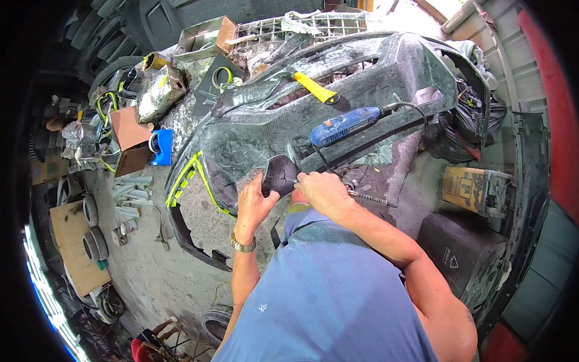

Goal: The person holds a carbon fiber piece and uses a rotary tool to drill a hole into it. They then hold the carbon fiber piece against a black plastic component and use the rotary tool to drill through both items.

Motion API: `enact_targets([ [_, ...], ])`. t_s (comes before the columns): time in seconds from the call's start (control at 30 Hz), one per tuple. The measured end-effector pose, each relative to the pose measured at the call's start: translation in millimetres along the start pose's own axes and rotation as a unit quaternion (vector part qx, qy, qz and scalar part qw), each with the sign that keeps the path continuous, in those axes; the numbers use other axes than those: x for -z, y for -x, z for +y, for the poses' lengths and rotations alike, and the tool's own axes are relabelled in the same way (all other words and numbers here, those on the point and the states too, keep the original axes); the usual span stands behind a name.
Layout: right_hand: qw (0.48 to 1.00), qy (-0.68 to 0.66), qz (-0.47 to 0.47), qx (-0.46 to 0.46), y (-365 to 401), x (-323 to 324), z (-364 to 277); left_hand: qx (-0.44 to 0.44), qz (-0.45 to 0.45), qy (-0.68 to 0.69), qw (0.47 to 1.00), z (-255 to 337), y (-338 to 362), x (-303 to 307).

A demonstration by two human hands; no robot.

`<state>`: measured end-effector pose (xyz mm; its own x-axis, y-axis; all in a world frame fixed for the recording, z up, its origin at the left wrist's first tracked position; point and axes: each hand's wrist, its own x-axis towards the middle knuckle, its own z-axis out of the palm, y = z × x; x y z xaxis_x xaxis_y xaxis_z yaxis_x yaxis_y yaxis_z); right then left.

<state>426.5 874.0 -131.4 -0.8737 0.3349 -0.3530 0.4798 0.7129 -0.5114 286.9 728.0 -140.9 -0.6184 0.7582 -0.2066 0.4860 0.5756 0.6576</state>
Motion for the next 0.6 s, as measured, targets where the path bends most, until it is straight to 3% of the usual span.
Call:
enact_targets([
  [0.1,0.999,0.010,0.039,0.027,1.5,-3.4,2.4,-0.008,0.007,0.001,1.000,-3.0,0.3,-1.7],
  [0.6,0.999,0.012,0.045,0.027,3.0,-2.5,3.4,-0.016,0.018,0.005,1.000,-2.6,0.0,-1.5],
])
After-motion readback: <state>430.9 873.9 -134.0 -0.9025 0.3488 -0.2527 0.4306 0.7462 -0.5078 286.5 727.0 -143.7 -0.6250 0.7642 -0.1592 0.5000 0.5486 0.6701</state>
